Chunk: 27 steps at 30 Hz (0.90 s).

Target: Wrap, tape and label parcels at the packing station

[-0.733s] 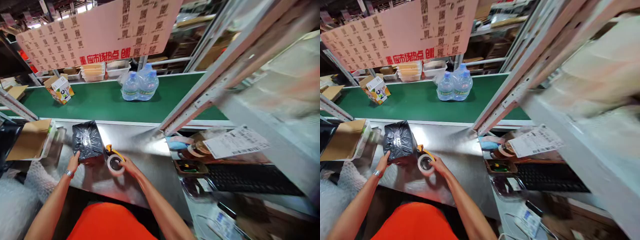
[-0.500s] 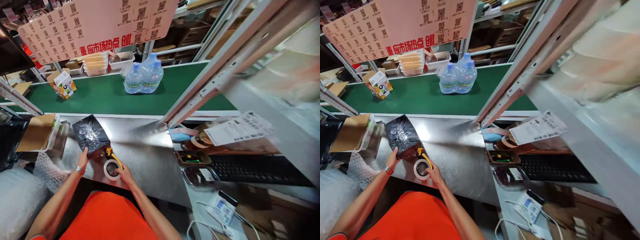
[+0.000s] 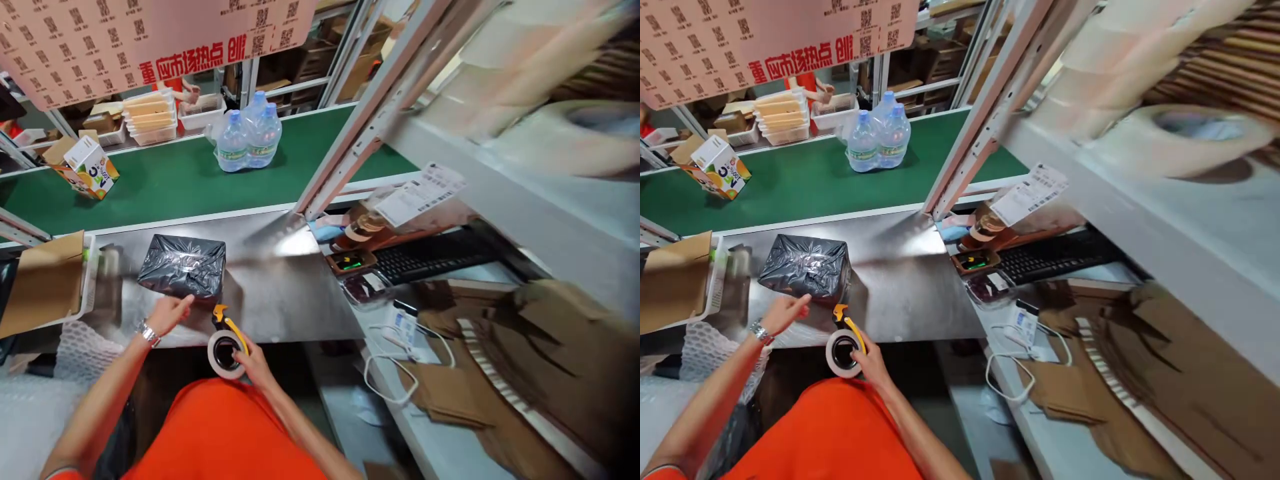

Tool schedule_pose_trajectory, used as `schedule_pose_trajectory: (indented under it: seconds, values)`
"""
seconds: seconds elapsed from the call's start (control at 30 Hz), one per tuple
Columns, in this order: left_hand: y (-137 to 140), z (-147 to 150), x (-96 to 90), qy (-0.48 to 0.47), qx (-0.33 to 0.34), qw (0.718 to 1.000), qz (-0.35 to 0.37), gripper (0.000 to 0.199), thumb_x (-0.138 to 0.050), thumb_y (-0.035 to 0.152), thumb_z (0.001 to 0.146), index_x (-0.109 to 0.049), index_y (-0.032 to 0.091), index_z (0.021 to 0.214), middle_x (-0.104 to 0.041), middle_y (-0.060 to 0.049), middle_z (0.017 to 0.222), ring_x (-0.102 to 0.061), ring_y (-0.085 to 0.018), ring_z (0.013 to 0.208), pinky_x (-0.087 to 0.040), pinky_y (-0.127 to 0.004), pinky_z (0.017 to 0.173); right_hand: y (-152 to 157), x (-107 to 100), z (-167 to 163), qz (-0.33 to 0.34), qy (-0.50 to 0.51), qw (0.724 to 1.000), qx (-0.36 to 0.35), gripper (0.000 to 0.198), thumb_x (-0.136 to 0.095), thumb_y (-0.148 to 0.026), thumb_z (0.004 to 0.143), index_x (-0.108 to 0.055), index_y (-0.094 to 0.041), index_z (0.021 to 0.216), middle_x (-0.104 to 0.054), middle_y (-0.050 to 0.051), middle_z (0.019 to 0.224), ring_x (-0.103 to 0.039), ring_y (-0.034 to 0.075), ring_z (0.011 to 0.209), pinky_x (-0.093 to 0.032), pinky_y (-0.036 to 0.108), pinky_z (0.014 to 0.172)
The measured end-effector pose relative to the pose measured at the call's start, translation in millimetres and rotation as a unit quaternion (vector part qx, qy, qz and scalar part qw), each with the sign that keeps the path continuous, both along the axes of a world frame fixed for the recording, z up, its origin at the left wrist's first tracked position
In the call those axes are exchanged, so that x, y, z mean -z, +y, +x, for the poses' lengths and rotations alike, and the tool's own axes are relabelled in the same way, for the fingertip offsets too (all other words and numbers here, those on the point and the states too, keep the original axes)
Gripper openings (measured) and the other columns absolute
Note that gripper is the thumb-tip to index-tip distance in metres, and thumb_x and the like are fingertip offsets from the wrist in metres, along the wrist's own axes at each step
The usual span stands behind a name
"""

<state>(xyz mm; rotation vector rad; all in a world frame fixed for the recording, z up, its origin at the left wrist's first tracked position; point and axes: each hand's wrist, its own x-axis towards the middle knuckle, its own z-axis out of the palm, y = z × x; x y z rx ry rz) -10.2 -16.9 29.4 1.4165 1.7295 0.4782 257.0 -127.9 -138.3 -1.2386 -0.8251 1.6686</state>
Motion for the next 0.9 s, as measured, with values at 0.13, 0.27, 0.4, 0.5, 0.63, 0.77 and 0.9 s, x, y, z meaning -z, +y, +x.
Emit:
schedule_pose_trajectory:
  seconds: [0.13,0.27,0.4,0.5,0.63,0.77,0.9]
  values:
    - [63,-58,-33.5,0.140,-0.086,0.957,0.240,0.073,-0.061,0.055,0.099,-0.062,0.005,0.152,-0.055,-0.030,0.162,-0.048,-0.041,0.157,-0.035,-0.058,0.132,-12,0,-59,-0.037,0.000,0.990,0.137,0.070,-0.074,-0.030,0.063,-0.077,-0.018,0.132,-0.080,0.008,0.124,-0.071,0.029,0.112,-0.058,0.040,0.104]
    - [110,-68,-23.2,0.155,-0.046,0.974,0.155,0.094,-0.069,0.050,0.098,-0.035,0.002,0.171,-0.015,-0.034,0.182,-0.016,-0.045,0.172,-0.023,-0.062,0.137,3,-7,-84,-0.073,0.052,0.970,0.228,0.064,-0.075,-0.032,0.059,-0.075,-0.016,0.120,-0.079,0.005,0.103,-0.067,0.021,0.086,-0.057,0.030,0.075]
    - [80,-41,17.1,0.152,0.019,0.978,0.142,0.087,-0.058,0.044,0.104,-0.031,-0.001,0.173,-0.003,-0.035,0.182,-0.001,-0.044,0.172,-0.015,-0.065,0.138,60,-26,-60,-0.066,0.027,0.962,0.263,0.051,-0.069,-0.028,0.058,-0.073,-0.016,0.107,-0.075,0.003,0.091,-0.066,0.020,0.084,-0.055,0.027,0.073]
    - [42,-7,38.7,0.209,0.053,0.954,0.207,0.089,-0.056,0.042,0.103,-0.030,-0.014,0.168,0.000,-0.040,0.179,0.012,-0.049,0.170,-0.006,-0.070,0.137,116,-41,-31,-0.051,0.018,0.965,0.255,0.048,-0.065,-0.025,0.064,-0.073,-0.012,0.109,-0.075,0.004,0.092,-0.066,0.018,0.086,-0.051,0.025,0.073]
    - [20,25,37.8,0.275,0.043,0.930,0.239,0.087,-0.056,0.044,0.102,-0.036,-0.009,0.168,-0.010,-0.036,0.181,0.003,-0.052,0.171,-0.008,-0.076,0.136,136,-46,-25,-0.038,-0.008,0.966,0.255,0.054,-0.064,-0.026,0.065,-0.074,-0.011,0.116,-0.074,0.002,0.090,-0.061,0.015,0.081,-0.047,0.025,0.070]
    - [22,30,25.4,0.294,0.061,0.921,0.247,0.085,-0.055,0.042,0.103,-0.038,-0.011,0.167,-0.012,-0.038,0.180,-0.005,-0.050,0.172,-0.010,-0.071,0.137,65,-30,-63,-0.026,-0.035,0.969,0.243,0.063,-0.066,-0.028,0.058,-0.077,-0.017,0.119,-0.077,0.002,0.092,-0.063,0.020,0.084,-0.052,0.029,0.075]
    - [24,28,22.5,0.282,0.070,0.928,0.234,0.086,-0.054,0.042,0.103,-0.035,-0.012,0.167,-0.006,-0.038,0.181,-0.002,-0.050,0.172,-0.008,-0.069,0.138,-15,-14,-115,0.039,-0.045,0.995,0.083,0.068,-0.066,-0.028,0.059,-0.080,-0.021,0.125,-0.081,0.004,0.114,-0.069,0.027,0.106,-0.056,0.038,0.100]
